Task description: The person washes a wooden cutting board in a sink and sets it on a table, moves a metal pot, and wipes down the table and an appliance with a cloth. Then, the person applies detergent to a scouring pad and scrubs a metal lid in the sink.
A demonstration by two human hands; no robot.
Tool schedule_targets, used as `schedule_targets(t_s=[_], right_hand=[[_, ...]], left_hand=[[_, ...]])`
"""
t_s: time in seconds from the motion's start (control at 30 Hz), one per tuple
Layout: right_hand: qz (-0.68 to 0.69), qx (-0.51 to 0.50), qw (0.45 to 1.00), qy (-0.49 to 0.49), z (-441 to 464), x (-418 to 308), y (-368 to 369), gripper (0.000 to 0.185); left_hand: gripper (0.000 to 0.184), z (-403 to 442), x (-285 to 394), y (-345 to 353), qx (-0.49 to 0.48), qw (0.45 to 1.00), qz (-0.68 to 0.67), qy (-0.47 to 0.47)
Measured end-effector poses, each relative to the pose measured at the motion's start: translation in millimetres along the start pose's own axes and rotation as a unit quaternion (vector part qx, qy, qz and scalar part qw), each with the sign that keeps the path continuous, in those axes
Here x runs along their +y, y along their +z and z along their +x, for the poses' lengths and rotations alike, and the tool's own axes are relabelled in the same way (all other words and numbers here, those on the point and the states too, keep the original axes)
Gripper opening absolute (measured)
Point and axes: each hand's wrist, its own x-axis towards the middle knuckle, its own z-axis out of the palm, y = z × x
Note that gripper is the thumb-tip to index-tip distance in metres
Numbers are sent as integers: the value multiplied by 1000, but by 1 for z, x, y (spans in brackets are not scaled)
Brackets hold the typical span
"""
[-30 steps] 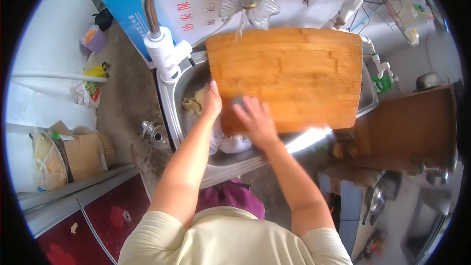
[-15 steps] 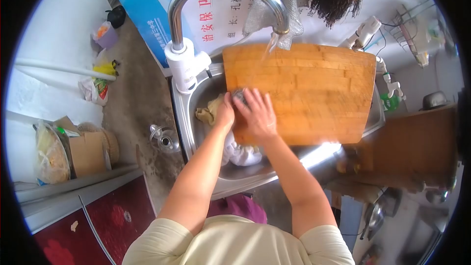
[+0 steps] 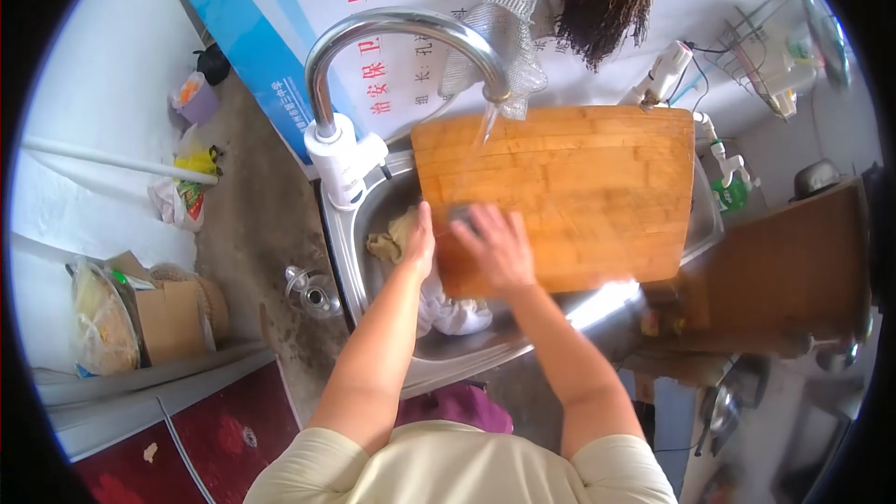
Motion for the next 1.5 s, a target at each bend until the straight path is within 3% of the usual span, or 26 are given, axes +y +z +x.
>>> schedule_targets(t_s=[0.03,0.1,0.13,0.2,0.27,0.33,0.4,0.47,0.5,0.6,0.73,0.77,0.87,0.93,1.0,1.1,1.27,1.5], right_hand=[[-28,-21,998,57,-3,18,-23,59],[-36,124,982,141,-29,70,-19,55],[-61,113,970,204,-35,84,-34,56],[-34,196,928,314,-39,103,-44,55],[6,331,895,298,-25,90,-20,57],[259,284,875,294,7,33,-32,42],[84,180,976,84,13,4,7,40],[69,169,983,13,31,8,-8,41],[62,163,985,-22,41,13,-19,41],[4,170,974,148,46,79,-59,44],[-36,318,886,337,12,152,-75,44],[-52,340,873,347,7,150,-63,45],[191,395,876,198,18,57,-28,45],[127,156,978,61,18,6,4,46],[119,134,984,4,33,-6,-5,44],[33,178,983,42,48,42,-37,45],[-77,237,932,264,21,159,-84,44],[-110,248,920,283,-18,237,-116,43]], left_hand=[[73,3,-2,1,-5,1000,5,4],[76,-7,8,5,-6,999,35,1],[78,-8,10,6,-7,999,44,16],[80,-9,9,8,-6,997,55,58],[81,0,-6,7,15,997,47,66],[81,26,-32,-4,57,998,25,29],[71,9,-8,1,18,999,44,21],[66,-7,8,9,-23,988,75,136],[60,-8,12,8,-30,990,83,111],[57,-14,14,9,-22,989,102,108],[51,-17,12,10,9,988,73,138],[52,-15,10,9,18,985,102,136],[52,-19,9,15,42,979,92,179],[59,-18,11,10,9,982,111,151],[57,-5,-1,8,2,983,25,183],[55,-15,8,8,16,974,115,194],[55,-22,11,12,30,974,115,191],[58,-18,8,9,42,964,142,219]])
